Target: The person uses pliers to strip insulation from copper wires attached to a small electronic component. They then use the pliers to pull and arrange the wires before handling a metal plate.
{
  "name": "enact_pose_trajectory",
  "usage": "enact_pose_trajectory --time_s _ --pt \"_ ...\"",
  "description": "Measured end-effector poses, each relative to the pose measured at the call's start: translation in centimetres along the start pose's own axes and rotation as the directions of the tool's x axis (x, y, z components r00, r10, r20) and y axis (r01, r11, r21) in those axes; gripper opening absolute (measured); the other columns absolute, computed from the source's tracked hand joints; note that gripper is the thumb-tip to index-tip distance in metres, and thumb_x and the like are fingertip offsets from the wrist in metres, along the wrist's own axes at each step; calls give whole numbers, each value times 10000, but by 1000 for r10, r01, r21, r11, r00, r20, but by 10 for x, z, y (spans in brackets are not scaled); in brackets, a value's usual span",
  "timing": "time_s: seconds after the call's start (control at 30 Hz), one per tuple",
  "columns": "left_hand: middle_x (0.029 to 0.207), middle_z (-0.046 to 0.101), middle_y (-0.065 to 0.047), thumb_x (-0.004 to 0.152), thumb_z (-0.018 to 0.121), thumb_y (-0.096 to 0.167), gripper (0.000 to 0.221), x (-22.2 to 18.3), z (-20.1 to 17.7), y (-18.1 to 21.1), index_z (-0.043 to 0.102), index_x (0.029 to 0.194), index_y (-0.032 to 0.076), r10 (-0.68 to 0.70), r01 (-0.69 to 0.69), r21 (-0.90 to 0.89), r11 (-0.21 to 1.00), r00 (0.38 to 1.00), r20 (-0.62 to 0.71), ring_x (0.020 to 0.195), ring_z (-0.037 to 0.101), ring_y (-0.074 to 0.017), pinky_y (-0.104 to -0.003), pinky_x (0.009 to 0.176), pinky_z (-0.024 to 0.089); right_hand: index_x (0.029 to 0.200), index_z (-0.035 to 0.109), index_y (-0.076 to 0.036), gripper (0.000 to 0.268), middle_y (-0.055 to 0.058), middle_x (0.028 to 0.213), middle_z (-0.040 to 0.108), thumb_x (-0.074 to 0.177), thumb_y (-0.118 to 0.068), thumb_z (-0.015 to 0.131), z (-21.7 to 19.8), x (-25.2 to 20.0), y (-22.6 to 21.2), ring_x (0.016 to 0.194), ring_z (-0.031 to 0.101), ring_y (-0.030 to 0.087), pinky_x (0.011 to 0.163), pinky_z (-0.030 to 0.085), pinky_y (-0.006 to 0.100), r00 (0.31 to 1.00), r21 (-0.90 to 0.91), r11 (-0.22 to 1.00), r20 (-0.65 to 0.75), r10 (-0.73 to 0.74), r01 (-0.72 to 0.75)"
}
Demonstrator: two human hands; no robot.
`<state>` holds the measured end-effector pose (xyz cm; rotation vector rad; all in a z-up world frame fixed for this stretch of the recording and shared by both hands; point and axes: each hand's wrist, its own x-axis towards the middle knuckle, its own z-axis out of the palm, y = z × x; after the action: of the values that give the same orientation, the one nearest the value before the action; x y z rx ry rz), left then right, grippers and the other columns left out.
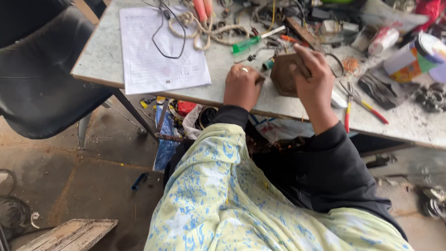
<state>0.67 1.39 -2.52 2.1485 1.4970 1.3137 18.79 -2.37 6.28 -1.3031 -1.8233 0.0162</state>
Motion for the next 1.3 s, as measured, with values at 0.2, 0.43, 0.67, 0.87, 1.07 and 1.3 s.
enact_pose_trajectory --time_s 0.2,0.43,0.67,0.87,1.07,1.3 --pt "1184 636 -136 811 815 245 455 2 -11 5 682 1222 103 -64 52 -115 992 992 -107 1146 560 -375 -452 976 462 1449 638 -57 432 118 1349 635 1029 0 725 -19 -24 24 1260 624 245 1104 483 344 989 86 996 -146 22 -9" --pt "1152 677 -116 799 825 325 465 26 8 10 705 1203 127 -18 18 -10 1000 1000 -21 1074 609 -345 -463 919 504 1388 650 -51 363 100 1276 609 1034 -8 713 -16 -54 20 1215 604 242 1085 474 339 961 74 996 -268 64 -46" --pt "1013 749 -80 804 812 239 259 21 14 0 773 1036 133 7 -7 -38 999 1000 1 1045 624 -326 -445 975 495 1408 636 -45 387 75 1275 605 1035 40 694 -21 -63 17 1202 582 201 1089 454 314 945 230 972 -310 107 -35" --pt "981 708 -94 757 826 217 209 19 9 0 787 936 116 16 -14 -99 995 1000 24 1044 611 -327 -421 967 500 1472 628 -44 523 23 1239 607 980 122 692 -52 -45 -6 1067 540 123 972 438 283 922 249 963 -386 -2 106" --pt "972 697 -83 753 834 209 212 18 14 -6 797 943 121 22 -19 -152 988 1000 20 1030 616 -310 -422 960 501 1495 609 -117 617 42 1300 629 935 139 651 -56 11 0 1159 615 184 1030 501 347 825 8 952 -502 -262 307" --pt "1037 696 -121 765 847 232 297 20 19 -12 761 995 67 -18 27 -135 991 998 68 1019 623 -347 -447 947 478 1372 702 -148 384 96 1240 664 1004 -62 769 15 27 22 1046 722 258 843 581 350 988 -87 996 -157 -1 -13"
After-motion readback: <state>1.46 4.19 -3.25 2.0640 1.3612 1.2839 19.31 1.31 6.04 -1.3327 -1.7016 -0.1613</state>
